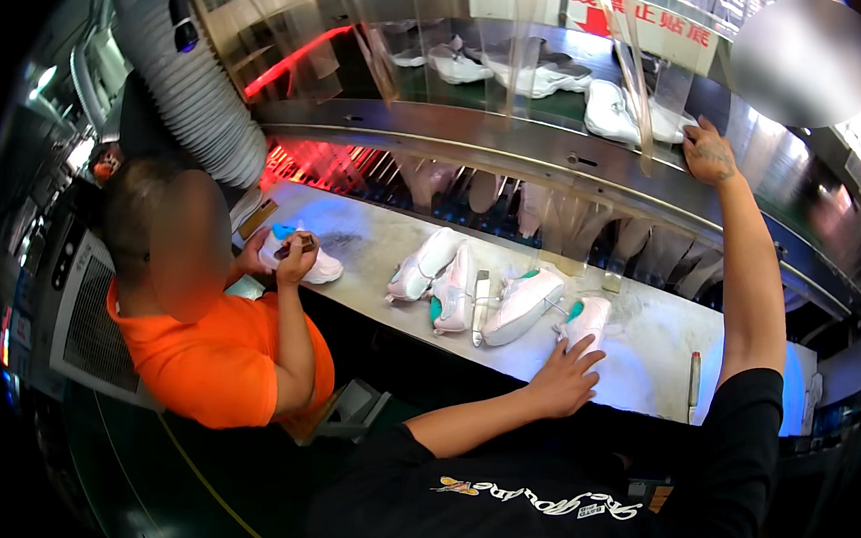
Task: The person assembles white shoes at a factory workstation. They pick up shoe components, insert a blue insole, and use a utility knife to trim excess material from the shoe's edge. The person handles the shoes one at a time, performing repetitive trimming and assembly steps.
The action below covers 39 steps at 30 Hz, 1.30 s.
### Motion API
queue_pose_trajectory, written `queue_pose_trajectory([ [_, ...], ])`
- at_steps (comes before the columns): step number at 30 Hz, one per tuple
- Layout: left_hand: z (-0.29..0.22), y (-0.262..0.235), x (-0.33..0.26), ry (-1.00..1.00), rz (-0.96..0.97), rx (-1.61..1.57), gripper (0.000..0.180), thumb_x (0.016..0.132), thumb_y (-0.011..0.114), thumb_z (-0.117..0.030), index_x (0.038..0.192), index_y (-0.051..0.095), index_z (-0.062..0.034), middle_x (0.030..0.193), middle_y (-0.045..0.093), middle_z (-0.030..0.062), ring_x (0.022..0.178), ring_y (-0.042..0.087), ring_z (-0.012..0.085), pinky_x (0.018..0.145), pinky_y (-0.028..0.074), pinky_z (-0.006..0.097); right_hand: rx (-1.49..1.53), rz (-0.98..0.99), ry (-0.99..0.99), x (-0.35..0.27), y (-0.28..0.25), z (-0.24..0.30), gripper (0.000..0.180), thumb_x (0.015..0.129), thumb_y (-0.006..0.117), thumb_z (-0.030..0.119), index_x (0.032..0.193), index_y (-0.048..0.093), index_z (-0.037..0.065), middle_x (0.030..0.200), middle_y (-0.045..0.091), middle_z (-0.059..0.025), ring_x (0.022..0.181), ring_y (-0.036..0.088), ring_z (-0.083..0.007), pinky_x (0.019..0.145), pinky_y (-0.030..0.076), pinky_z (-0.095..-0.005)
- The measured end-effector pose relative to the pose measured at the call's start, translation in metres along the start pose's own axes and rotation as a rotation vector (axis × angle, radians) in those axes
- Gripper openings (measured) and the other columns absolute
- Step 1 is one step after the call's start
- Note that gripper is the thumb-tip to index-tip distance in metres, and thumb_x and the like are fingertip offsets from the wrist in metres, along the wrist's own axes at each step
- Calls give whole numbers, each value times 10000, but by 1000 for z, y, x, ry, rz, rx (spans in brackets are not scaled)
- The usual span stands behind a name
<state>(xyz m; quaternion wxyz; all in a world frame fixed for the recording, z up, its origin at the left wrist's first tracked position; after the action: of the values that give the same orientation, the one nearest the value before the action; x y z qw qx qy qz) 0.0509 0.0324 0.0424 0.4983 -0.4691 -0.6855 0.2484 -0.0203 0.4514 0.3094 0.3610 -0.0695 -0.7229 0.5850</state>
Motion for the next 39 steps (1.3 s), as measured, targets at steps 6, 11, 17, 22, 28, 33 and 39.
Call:
queue_pose_trajectory([
  [6,27,-21,-52,-385,-63,-113,669,932,804,-251,1477,533,26,1304,658,318,1116,684,502,945,590,548,165,-377,-41,-63,-4,26,182,1031,680,258,1061,721,84,1095,711,-116,1114,616,-406,976,484,-549],
  [11,25,-17,-50,-459,50,-174,710,992,786,-348,1491,453,32,1157,720,352,952,728,559,817,606,593,250,-534,-298,-182,-51,54,75,976,709,154,1008,733,90,1028,687,-137,1013,608,-397,884,450,-527],
  [17,-8,0,-56,-412,40,-173,707,969,827,-348,1433,460,38,1059,733,349,895,732,575,748,605,593,498,-148,-192,-403,6,78,53,928,698,66,973,720,82,921,650,-156,915,600,-393,837,438,-513],
  [22,-17,-9,-37,-414,23,-130,637,955,814,-307,1360,466,41,926,731,331,769,734,540,655,589,593,612,67,11,-514,69,84,33,981,693,96,1005,708,78,913,623,-136,881,615,-364,845,447,-496],
  [28,-24,-24,-14,-442,151,61,642,938,822,-296,1325,445,50,865,709,322,727,712,556,629,567,618,566,-94,74,-499,26,94,201,916,814,191,1051,705,91,930,622,-94,968,612,-315,914,436,-459],
  [33,-29,-43,39,-114,59,173,496,871,879,-236,1266,673,-18,1275,626,263,1194,611,444,1007,534,515,554,42,-29,-509,48,82,179,885,844,241,965,735,123,948,645,-73,982,618,-297,958,433,-464],
  [39,-14,-3,99,239,283,235,265,902,795,-249,1114,795,-90,1217,722,116,1189,644,354,1054,492,494,634,131,-74,-514,33,71,216,894,845,290,971,739,119,941,653,-76,980,630,-297,943,439,-473],
])
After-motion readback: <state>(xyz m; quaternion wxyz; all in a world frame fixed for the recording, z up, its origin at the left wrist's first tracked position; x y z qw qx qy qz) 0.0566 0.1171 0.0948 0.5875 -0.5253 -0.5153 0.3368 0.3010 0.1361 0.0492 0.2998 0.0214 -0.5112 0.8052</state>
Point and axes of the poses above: each hand's wrist, its own x-axis towards the middle knuckle, its own y-axis out of the palm, z = x × y, the point moved 2 cm from there along x, towards the middle knuckle
